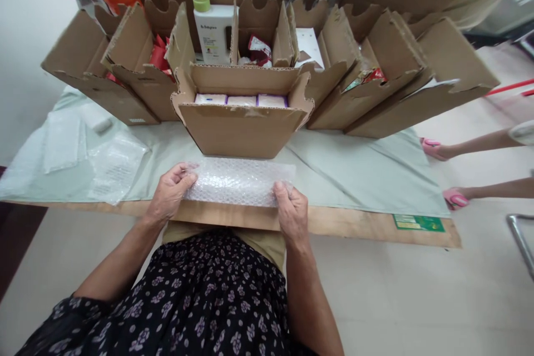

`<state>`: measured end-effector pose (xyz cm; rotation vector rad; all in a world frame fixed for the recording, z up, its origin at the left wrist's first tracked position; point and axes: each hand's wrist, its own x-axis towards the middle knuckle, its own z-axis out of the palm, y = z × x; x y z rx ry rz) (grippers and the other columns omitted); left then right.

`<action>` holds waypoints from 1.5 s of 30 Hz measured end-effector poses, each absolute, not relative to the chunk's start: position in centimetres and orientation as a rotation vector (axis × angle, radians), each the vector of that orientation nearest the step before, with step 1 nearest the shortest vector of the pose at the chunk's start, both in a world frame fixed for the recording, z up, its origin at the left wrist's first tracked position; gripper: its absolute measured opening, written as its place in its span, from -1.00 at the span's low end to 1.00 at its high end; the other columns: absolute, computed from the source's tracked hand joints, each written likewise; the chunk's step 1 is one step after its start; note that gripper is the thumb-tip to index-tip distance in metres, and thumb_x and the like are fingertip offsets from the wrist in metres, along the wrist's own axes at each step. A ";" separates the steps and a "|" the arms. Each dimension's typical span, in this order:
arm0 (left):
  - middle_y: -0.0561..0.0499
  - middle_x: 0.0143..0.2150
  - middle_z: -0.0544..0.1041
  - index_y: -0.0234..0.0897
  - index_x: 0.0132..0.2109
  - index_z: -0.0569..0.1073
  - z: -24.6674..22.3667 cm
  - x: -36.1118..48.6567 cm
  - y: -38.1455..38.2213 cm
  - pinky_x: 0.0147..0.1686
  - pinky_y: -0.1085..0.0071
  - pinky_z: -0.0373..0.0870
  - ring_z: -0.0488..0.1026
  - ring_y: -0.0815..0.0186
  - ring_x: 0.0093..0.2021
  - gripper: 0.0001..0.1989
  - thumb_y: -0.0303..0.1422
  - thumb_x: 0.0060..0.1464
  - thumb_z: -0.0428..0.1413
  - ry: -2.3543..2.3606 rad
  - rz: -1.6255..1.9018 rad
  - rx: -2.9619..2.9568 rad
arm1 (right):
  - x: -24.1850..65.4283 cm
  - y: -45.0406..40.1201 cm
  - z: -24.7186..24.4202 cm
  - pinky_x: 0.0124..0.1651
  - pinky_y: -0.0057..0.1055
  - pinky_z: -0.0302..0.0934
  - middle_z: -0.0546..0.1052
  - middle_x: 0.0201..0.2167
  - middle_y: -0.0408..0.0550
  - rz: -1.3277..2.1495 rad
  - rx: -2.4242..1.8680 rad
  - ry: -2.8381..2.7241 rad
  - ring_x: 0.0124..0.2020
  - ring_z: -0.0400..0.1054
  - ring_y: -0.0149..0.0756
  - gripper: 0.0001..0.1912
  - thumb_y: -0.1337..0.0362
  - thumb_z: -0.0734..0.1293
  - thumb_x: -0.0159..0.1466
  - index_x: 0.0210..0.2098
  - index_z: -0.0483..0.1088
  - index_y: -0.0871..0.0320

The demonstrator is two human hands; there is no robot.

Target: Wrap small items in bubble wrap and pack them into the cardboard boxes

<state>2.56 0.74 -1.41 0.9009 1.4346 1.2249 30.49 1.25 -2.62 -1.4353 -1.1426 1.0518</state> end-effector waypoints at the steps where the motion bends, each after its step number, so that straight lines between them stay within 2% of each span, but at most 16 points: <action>1: 0.11 -0.41 0.53 -0.28 -0.16 0.61 -1.5 2.6 0.8 -0.39 0.51 0.30 0.37 0.42 -0.41 -0.66 -0.18 -0.05 0.35 1.451 1.221 0.899 | 30.5 1.3 -2.8 -0.35 -0.42 0.17 0.37 -0.51 -0.18 1.057 -1.426 -1.142 -0.45 0.21 -0.38 -0.53 -0.13 0.41 0.30 -0.48 0.41 0.12; 4: 0.09 -0.42 0.52 -0.29 -0.29 0.58 -1.8 2.7 0.7 -0.40 0.51 0.28 0.35 0.42 -0.41 -0.69 -0.14 -0.09 0.35 1.483 1.205 0.886 | 31.0 1.1 -3.1 -0.22 -0.37 0.28 0.55 -0.37 -0.10 1.077 -1.409 -1.161 -0.31 0.37 -0.29 -0.67 -0.04 0.47 0.24 -0.33 0.56 0.11; 6: 0.10 -0.45 0.49 -0.28 -0.37 0.52 -1.8 2.6 0.7 -0.43 0.52 0.25 0.32 0.43 -0.44 -0.67 -0.12 -0.12 0.37 1.496 1.196 0.876 | 31.3 1.0 -3.4 -0.20 -0.36 0.30 0.57 -0.35 -0.10 1.085 -1.419 -1.165 -0.30 0.39 -0.28 -0.70 -0.01 0.50 0.22 -0.31 0.59 0.11; 11: 0.15 -0.56 0.37 -0.26 -0.48 0.42 -1.2 2.8 0.7 -0.49 0.51 0.16 0.23 0.47 -0.52 -0.58 -0.05 -0.14 0.38 1.506 1.167 0.909 | 31.6 0.4 -4.5 -0.34 -0.42 0.16 0.42 -0.50 -0.20 1.088 -1.435 -1.083 -0.44 0.23 -0.39 -0.63 -0.05 0.53 0.19 -0.45 0.51 0.12; 17: 0.18 -0.60 0.23 -0.24 -0.56 0.30 -0.9 3.1 0.6 -0.53 0.50 0.05 0.09 0.49 -0.56 -0.50 -0.02 -0.01 0.34 1.528 1.194 1.001 | 31.2 0.3 -5.4 -0.40 -0.43 0.15 0.32 -0.59 -0.24 1.106 -1.409 -0.971 -0.51 0.17 -0.42 -0.51 -0.13 0.51 0.19 -0.55 0.38 0.11; 19: 0.16 -0.57 0.29 -0.24 -0.52 0.34 -0.9 2.9 0.7 -0.49 0.49 0.13 0.17 0.46 -0.53 -0.53 -0.03 -0.01 0.34 1.493 1.212 1.024 | 31.2 0.3 -5.4 -0.36 -0.41 0.22 0.40 -0.55 -0.22 1.035 -1.399 -0.993 -0.48 0.25 -0.39 -0.54 -0.12 0.53 0.16 -0.53 0.43 0.11; 23: 0.11 -0.46 0.43 -0.25 -0.40 0.42 -0.8 2.5 0.8 -0.38 0.47 0.28 0.33 0.40 -0.42 -0.62 -0.09 -0.04 0.38 1.371 1.178 1.075 | 31.7 0.4 -5.3 -0.18 -0.32 0.39 0.62 -0.36 -0.11 1.007 -1.356 -1.033 -0.31 0.46 -0.26 -0.69 -0.02 0.58 0.12 -0.35 0.60 0.08; 26: 0.10 -0.41 0.44 -0.24 -0.32 0.45 -0.7 2.4 0.8 -0.36 0.48 0.29 0.34 0.40 -0.39 -0.71 -0.20 -0.02 0.36 1.355 1.151 1.116 | 32.0 0.5 -5.2 -0.16 -0.31 0.40 0.65 -0.32 -0.09 1.042 -1.283 -1.055 -0.29 0.49 -0.26 -0.77 0.09 0.59 0.13 -0.32 0.62 0.07; 28: 0.08 -0.33 0.49 -0.24 -0.19 0.49 -0.8 2.2 0.7 -0.30 0.47 0.33 0.39 0.38 -0.33 -0.73 -0.27 -0.02 0.34 1.349 1.118 1.122 | 31.9 0.7 -4.9 -0.17 -0.33 0.38 0.64 -0.33 -0.09 1.047 -1.214 -1.080 -0.28 0.49 -0.26 -0.82 0.15 0.58 0.12 -0.33 0.62 0.06; 31: 0.02 -0.17 0.54 -0.20 0.09 0.49 -0.9 1.6 0.6 -0.16 0.42 0.39 0.47 0.32 -0.19 -0.50 -0.33 -0.05 0.33 1.255 1.023 1.107 | 31.7 1.0 -4.1 -0.16 -0.33 0.36 0.62 -0.33 -0.09 1.046 -1.133 -1.124 -0.25 0.49 -0.25 -0.88 0.23 0.56 0.10 -0.36 0.60 0.05; 33: -0.03 -0.10 0.56 -0.18 0.21 0.44 -0.8 1.1 0.6 -0.06 0.36 0.42 0.51 0.24 -0.09 -0.36 -0.27 -0.05 0.33 1.140 0.989 1.093 | 31.7 1.1 -3.5 -0.17 -0.32 0.35 0.62 -0.34 -0.09 1.046 -1.135 -1.146 -0.25 0.48 -0.24 -0.91 0.25 0.54 0.10 -0.38 0.59 0.05; 35: -0.11 -0.02 0.58 -0.18 0.25 0.44 -0.3 0.8 0.6 0.05 0.27 0.43 0.52 0.13 0.03 -0.30 -0.16 -0.05 0.34 1.069 0.985 1.112 | 31.7 1.1 -3.3 -0.18 -0.31 0.34 0.61 -0.35 -0.08 1.047 -1.176 -1.149 -0.26 0.47 -0.23 -0.91 0.25 0.53 0.09 -0.40 0.58 0.06; 37: -0.16 0.07 0.60 -0.18 0.21 0.50 0.4 0.9 0.7 0.11 0.22 0.43 0.52 0.06 0.11 -0.32 -0.10 -0.07 0.37 1.107 0.947 1.169 | 31.8 1.1 -3.2 -0.19 -0.29 0.34 0.61 -0.36 -0.07 1.059 -1.223 -1.147 -0.27 0.47 -0.22 -0.90 0.23 0.52 0.08 -0.41 0.56 0.07; 39: -0.15 0.04 0.63 -0.20 0.08 0.59 1.2 1.5 0.8 0.08 0.23 0.45 0.54 0.08 0.07 -0.47 -0.12 -0.03 0.37 1.217 0.875 1.246 | 32.0 1.2 -3.4 -0.17 -0.29 0.35 0.62 -0.34 -0.06 1.093 -1.248 -1.171 -0.26 0.47 -0.22 -0.88 0.21 0.51 0.08 -0.40 0.55 0.08; 42: -0.08 -0.19 0.66 -0.23 -0.21 0.65 1.9 2.8 1.2 -0.07 0.30 0.46 0.56 0.19 -0.14 -0.78 -0.18 0.10 0.28 1.324 0.827 1.339 | 32.3 1.5 -3.6 -0.16 -0.28 0.35 0.62 -0.33 -0.07 1.131 -1.282 -1.231 -0.26 0.48 -0.24 -0.85 0.16 0.51 0.13 -0.36 0.56 0.09; 45: -0.01 -0.35 0.59 -0.24 -0.33 0.60 1.9 3.8 1.6 -0.22 0.37 0.42 0.48 0.28 -0.30 -0.81 -0.21 0.10 0.26 1.363 0.909 1.343 | 32.6 1.6 -3.4 -0.08 -0.23 0.38 0.64 -0.20 -0.04 0.961 -1.385 -1.254 -0.19 0.50 -0.21 -0.75 0.13 0.50 0.18 -0.17 0.57 0.07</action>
